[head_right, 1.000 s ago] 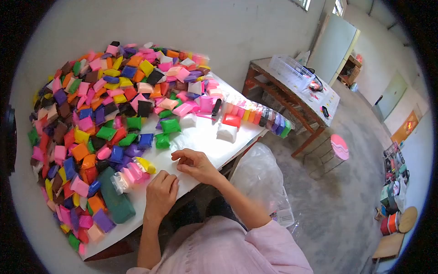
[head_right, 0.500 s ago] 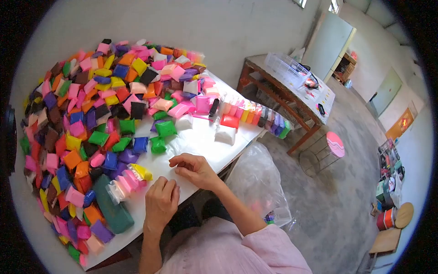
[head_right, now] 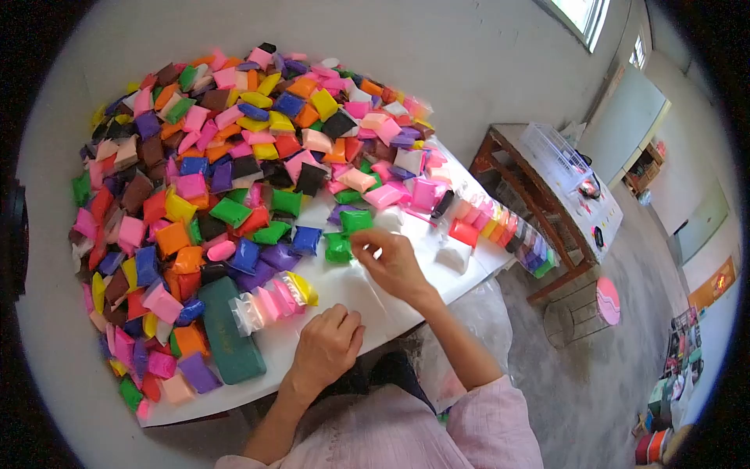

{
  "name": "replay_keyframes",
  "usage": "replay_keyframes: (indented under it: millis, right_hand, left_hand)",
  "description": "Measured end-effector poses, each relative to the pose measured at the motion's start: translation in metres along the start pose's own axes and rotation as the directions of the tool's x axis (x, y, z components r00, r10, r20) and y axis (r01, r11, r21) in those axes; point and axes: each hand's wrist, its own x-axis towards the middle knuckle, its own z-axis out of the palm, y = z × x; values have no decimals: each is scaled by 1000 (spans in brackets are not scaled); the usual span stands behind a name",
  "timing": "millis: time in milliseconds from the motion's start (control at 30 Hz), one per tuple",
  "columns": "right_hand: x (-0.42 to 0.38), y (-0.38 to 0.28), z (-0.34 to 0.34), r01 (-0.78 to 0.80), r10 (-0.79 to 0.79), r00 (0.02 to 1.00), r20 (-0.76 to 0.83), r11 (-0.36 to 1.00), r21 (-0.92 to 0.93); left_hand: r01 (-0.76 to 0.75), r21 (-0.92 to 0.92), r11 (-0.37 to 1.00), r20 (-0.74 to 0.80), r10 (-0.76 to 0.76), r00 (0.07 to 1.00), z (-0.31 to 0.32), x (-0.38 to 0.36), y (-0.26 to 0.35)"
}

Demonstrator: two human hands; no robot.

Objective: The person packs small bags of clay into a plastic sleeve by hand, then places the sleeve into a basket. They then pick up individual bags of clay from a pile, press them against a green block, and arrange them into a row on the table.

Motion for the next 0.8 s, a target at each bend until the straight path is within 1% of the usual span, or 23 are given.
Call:
replay_keyframes:
  millis: [33, 100, 133, 233, 267, 367, 467, 567, 667, 767, 800]
  right_hand:
    - [14, 7, -1, 98, -105, 993, -58, 989, -110]
    - [42, 11, -10, 141, -187, 978, -96, 922, -361]
    - [57, 13, -11, 123, -176, 979, -105, 914, -387]
    - [90, 16, -14, 143, -208, 975, -80, 857, -494]
    - [99, 17, -11, 102, -166, 982, -90, 866, -490]
    - [123, 22, -1, 124, -162, 986, -33, 854, -505]
    - [142, 20, 10, 102, -108, 994, 18, 848, -519]
    - [163, 17, 21, 105, -144, 989, -41, 863, -494]
    - [188, 17, 34, 199, -279, 954, -113, 865, -461]
    - [215, 13, 49, 275, -426, 881, -208, 816, -508]
    - [227, 12, 52, 243, -418, 885, -207, 792, -561]
  left_hand:
    - [0, 2, 1000, 6, 0, 1000, 0, 0, 0]
    - [-7, 18, 1000, 18, 7, 1000, 1, -1, 0]
    - [-8, 14, 1000, 21, 8, 1000, 1, -1, 0]
    - [-3, 15, 1000, 42, 2, 999, -2, 0, 0]
    - [0, 19, 1000, 50, -1, 999, -2, 0, 0]
    - [-10, 9, 1000, 45, 9, 999, -1, 0, -1]
    - [-12, 11, 1000, 36, 11, 999, 1, 0, -2]
    - [-8, 8, 1000, 47, 8, 999, 1, -1, -3]
    - [-4, 1, 1000, 47, 4, 999, 1, 0, -2]
    - [9, -8, 1000, 48, -8, 999, -1, 0, -1]
    - [15, -11, 1000, 47, -14, 999, -2, 1, -1]
